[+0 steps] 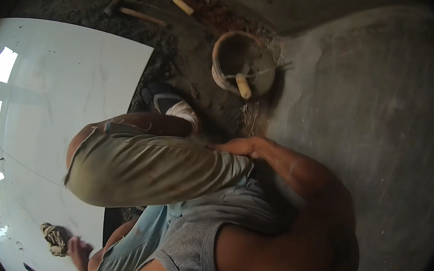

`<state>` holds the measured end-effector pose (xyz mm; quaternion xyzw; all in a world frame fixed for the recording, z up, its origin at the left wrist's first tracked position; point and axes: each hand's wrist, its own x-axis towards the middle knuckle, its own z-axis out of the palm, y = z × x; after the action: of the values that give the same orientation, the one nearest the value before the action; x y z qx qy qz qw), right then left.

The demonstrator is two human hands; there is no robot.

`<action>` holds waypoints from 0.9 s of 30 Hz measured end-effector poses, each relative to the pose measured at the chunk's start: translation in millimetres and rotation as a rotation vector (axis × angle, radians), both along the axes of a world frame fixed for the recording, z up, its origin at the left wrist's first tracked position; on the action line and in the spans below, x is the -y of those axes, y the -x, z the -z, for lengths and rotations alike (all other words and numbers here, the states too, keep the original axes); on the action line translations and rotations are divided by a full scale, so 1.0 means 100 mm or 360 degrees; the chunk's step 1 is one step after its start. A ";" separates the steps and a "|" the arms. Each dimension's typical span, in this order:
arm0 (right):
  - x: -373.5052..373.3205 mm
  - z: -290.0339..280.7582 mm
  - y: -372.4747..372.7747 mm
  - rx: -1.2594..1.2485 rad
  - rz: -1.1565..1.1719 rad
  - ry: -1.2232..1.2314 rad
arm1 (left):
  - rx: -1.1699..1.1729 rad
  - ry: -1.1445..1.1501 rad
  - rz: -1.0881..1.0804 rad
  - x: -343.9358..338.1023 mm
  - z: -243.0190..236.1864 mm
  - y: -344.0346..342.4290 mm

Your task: The person installs floor tiles by scraping excess mortar from the joints with a putty knife, wiping the surface with a cloth, tapping a tile into place with a mallet, and trimming mortar along the edge with a trowel.

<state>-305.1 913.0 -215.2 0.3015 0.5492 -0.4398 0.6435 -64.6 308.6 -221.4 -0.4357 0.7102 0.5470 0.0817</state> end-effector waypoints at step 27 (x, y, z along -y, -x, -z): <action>1.10 -0.41 2.71 -0.2337 -0.1105 -0.0042 | 0.0394 -0.0124 -0.1092 -2.49 0.36 -1.31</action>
<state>-576.0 803.0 -173.8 -0.2440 0.8987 -0.2943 0.2150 66.8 558.0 -257.4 -0.7079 0.4861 0.5123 -0.0047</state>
